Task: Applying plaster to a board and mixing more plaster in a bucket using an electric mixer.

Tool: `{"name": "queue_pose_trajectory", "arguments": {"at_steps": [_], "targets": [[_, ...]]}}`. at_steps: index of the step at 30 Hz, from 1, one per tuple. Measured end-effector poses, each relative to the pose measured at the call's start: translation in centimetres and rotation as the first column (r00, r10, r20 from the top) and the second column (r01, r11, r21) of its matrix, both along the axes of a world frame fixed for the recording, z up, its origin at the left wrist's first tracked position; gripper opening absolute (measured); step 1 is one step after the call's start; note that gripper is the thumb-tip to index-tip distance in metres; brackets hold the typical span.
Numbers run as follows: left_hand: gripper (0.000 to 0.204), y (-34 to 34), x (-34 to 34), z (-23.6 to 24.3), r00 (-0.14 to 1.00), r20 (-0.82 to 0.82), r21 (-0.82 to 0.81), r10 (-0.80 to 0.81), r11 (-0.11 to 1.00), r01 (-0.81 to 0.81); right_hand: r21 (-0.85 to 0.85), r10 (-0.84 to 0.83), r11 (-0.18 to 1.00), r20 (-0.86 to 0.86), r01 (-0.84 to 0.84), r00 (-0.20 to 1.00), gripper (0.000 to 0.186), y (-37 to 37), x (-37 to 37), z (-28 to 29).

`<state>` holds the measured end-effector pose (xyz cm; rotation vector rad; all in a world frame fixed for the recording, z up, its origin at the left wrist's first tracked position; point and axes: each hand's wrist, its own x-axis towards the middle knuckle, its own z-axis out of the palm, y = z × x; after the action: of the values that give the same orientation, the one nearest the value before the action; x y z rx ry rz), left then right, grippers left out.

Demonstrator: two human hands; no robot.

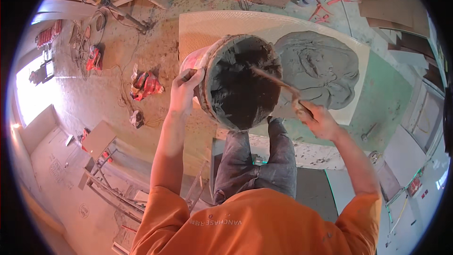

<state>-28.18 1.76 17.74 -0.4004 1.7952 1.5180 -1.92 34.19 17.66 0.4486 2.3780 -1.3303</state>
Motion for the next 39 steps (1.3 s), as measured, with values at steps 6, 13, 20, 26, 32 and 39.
{"name": "queue_pose_trajectory", "arguments": {"at_steps": [6,13,20,26,32,39], "targets": [[0.022,0.3,0.5,-0.1,0.99,-0.038,-0.022,-0.135,0.991,0.134,0.406,0.313,0.851,0.115,-0.332,0.943,0.024,-4.1,-12.7,-3.3],[0.02,-0.3,0.0,1.1,0.987,0.0,-0.049,-0.161,0.986,0.16,0.332,0.478,0.772,0.257,-0.541,0.84,0.026,-14.4,-22.5,-12.9],[0.018,-2.7,-0.4,0.0,0.993,-0.017,-0.031,-0.117,0.993,0.117,0.275,0.806,0.52,0.153,-0.808,0.571,0.025,-17.4,-20.8,-23.3],[0.016,-3.4,1.9,0.2,0.987,-0.056,0.005,-0.15,0.989,0.151,0.321,0.664,0.661,0.171,-0.678,0.728,0.025,-19.4,-16.4,-25.7],[0.017,-3.2,4.2,0.7,0.988,-0.084,-0.013,-0.131,0.991,0.131,0.404,0.506,0.73,0.223,-0.551,0.833,0.03,-18.8,-17.8,-19.0],[0.019,-2.1,4.7,-0.4,0.984,-0.137,-0.021,-0.116,0.993,0.114,0.027,0.547,0.83,0.159,-0.557,0.822,0.046,-17.0,-14.1,-18.0]]}}
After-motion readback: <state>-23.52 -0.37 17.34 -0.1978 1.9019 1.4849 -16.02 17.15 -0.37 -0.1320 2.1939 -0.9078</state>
